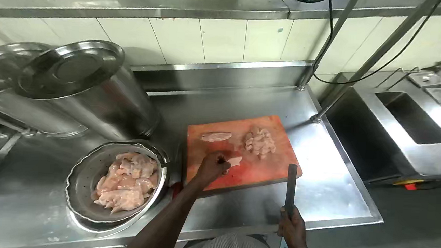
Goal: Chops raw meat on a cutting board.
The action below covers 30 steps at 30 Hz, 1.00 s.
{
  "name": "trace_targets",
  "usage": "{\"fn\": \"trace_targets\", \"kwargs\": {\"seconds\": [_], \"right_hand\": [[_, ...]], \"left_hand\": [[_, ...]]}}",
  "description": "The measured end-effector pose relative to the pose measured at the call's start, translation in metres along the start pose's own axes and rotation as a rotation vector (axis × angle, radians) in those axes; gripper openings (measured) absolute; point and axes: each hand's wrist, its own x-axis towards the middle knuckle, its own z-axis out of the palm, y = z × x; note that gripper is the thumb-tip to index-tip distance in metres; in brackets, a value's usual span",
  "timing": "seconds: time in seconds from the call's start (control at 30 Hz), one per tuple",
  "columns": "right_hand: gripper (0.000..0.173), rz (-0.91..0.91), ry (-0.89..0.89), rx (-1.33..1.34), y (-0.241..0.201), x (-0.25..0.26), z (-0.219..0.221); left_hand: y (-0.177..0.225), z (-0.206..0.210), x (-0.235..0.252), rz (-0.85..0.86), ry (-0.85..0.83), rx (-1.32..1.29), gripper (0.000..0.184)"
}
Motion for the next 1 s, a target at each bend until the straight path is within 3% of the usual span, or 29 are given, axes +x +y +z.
{"fn": "trace_targets", "kwargs": {"seconds": [0.1, 0.2, 0.3, 0.37, 0.47, 0.57, 1.0], "right_hand": [[0.024, -0.018, -0.107, -0.18, -0.012, 0.0, 0.005], [0.03, -0.043, -0.317, -0.462, -0.034, 0.004, 0.015], [0.034, -0.058, -0.505, -0.808, -0.071, 0.005, 0.036], [0.035, -0.058, -0.566, -0.972, -0.088, 0.004, 0.052], [0.034, -0.046, -0.589, -1.118, -0.099, 0.005, 0.07], [0.033, -0.02, -0.579, -1.191, -0.108, 0.004, 0.079], [0.039, -0.034, -0.557, -1.357, -0.119, 0.009, 0.106]], "left_hand": [[-0.027, -0.003, -0.021, -0.067, -0.018, 0.253, 0.022], [-0.042, -0.01, -0.03, -0.094, 0.074, 0.466, 0.02], [-0.04, -0.007, -0.053, -0.014, 0.246, 0.501, 0.015], [-0.05, -0.001, -0.043, 0.129, 0.29, 0.548, 0.018], [-0.07, 0.013, -0.026, 0.338, 0.266, 0.534, 0.025], [-0.082, 0.024, -0.019, 0.422, 0.295, 0.519, 0.031], [-0.091, 0.028, -0.009, 0.39, 0.322, 0.608, 0.024]]}}
